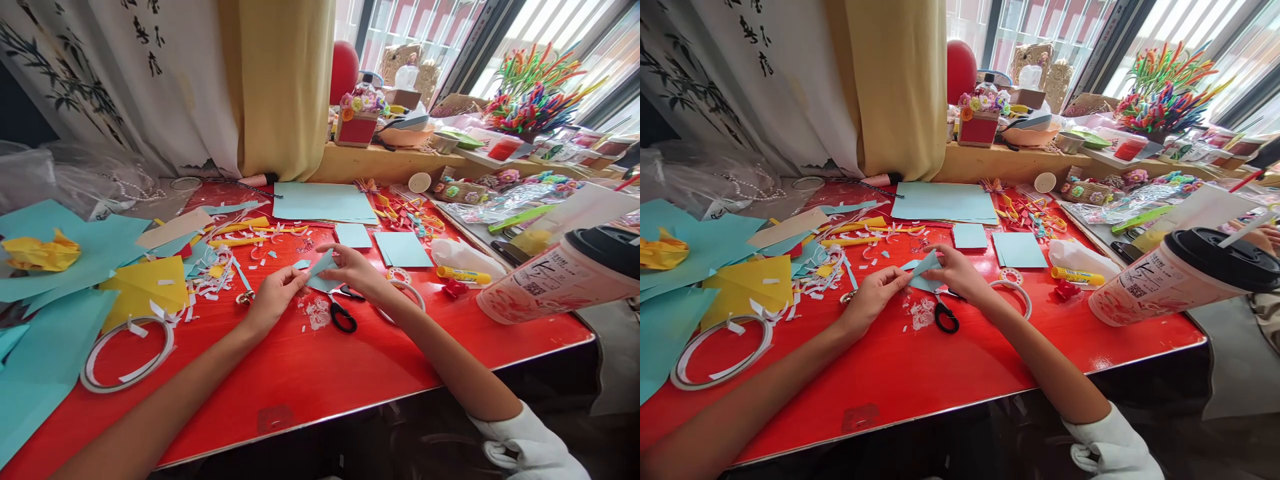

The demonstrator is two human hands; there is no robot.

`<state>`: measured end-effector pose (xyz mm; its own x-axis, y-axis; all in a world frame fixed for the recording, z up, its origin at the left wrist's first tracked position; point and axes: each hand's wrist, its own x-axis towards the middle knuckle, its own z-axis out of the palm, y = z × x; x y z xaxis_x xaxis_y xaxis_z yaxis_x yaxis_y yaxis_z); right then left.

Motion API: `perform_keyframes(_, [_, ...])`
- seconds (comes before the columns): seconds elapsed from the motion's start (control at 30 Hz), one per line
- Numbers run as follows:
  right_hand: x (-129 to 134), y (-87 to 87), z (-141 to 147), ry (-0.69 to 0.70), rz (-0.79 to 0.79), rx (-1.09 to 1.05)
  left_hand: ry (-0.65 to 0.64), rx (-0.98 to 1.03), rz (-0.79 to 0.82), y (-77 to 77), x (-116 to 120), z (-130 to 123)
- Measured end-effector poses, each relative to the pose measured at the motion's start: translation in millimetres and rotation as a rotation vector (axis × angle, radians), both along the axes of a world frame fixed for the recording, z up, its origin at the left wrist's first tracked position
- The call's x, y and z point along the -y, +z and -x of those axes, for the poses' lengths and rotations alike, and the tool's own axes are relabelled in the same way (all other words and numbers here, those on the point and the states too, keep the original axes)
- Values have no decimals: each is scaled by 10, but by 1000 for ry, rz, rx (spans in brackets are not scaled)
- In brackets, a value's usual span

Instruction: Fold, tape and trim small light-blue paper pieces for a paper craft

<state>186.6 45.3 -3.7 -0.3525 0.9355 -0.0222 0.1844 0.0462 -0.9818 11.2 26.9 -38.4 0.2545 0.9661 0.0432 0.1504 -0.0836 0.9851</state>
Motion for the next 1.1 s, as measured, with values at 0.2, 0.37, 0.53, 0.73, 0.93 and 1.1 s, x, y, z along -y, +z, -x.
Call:
perform_keyframes(0.2, [36, 85, -6, 46, 18, 60, 23, -57, -14, -3, 20, -7])
perform_keyframes(0.37, [9, -4, -6, 0, -53, 76, 15, -70, -30, -3, 18, -14])
perform_keyframes(0.53, [-22, -80, -4, -22, -64, 49, 10, -42, -47, -7, 15, -14])
perform_keyframes(0.73, [1, -9, -8, 15, -3, 11, 38, -43, -19, 17, 23, -6])
perform_keyframes(0.93, [5, -14, -7, 8, 6, 18, 15, 3, 4, 24, 18, -9])
perform_keyframes(1.1, [-4, -57, 2, 16, -26, -7, 11, 42, 49, 18, 9, -11])
